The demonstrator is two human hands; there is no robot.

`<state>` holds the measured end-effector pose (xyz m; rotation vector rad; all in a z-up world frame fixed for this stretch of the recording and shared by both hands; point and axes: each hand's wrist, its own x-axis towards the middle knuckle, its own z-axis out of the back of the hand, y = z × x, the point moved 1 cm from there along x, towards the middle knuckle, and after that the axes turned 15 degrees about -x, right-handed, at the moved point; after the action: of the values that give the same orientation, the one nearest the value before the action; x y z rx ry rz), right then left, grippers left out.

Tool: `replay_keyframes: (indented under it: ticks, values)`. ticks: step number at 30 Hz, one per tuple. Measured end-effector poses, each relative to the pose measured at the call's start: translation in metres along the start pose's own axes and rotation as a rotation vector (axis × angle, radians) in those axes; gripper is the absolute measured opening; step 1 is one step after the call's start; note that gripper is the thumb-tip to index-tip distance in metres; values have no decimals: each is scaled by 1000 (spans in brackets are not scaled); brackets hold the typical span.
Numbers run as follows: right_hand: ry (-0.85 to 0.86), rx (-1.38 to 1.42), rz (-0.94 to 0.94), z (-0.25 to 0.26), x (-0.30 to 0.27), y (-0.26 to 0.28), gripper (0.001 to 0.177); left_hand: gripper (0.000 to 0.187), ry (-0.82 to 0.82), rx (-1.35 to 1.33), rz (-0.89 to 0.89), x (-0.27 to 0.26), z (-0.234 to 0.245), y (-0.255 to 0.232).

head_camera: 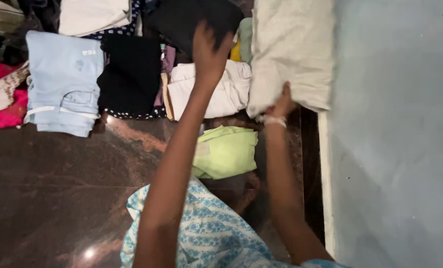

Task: The person folds a shirt, a pink blouse, and a patterned cloth by hand on the floor, placing each item onto a stack of clothes.

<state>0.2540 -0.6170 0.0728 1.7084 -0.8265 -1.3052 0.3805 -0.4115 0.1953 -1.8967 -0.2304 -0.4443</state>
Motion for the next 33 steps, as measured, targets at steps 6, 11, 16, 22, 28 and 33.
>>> replay_keyframes:
  ticks: [6,11,16,22,28,33]
  values:
    - [-49,164,243,-19,110,-69,74,77,206,757,51,-187,174,12]
    - [461,148,-100,88,71,-92,65,46,4,603,549,-305,250,-69]
    - [457,-2,-35,155,-101,-108,12,45,-253,874,229,-393,337,-113]
    - [1140,-446,478,38,-270,-156,44,65,-500,1150,400,-457,427,-115]
    - [1651,-1126,1202,-46,-390,-305,54,92,-562,1286,608,-510,456,-111]
    - [1751,-1357,1610,-13,-464,-383,93,95,-524,1372,696,-503,465,-122]
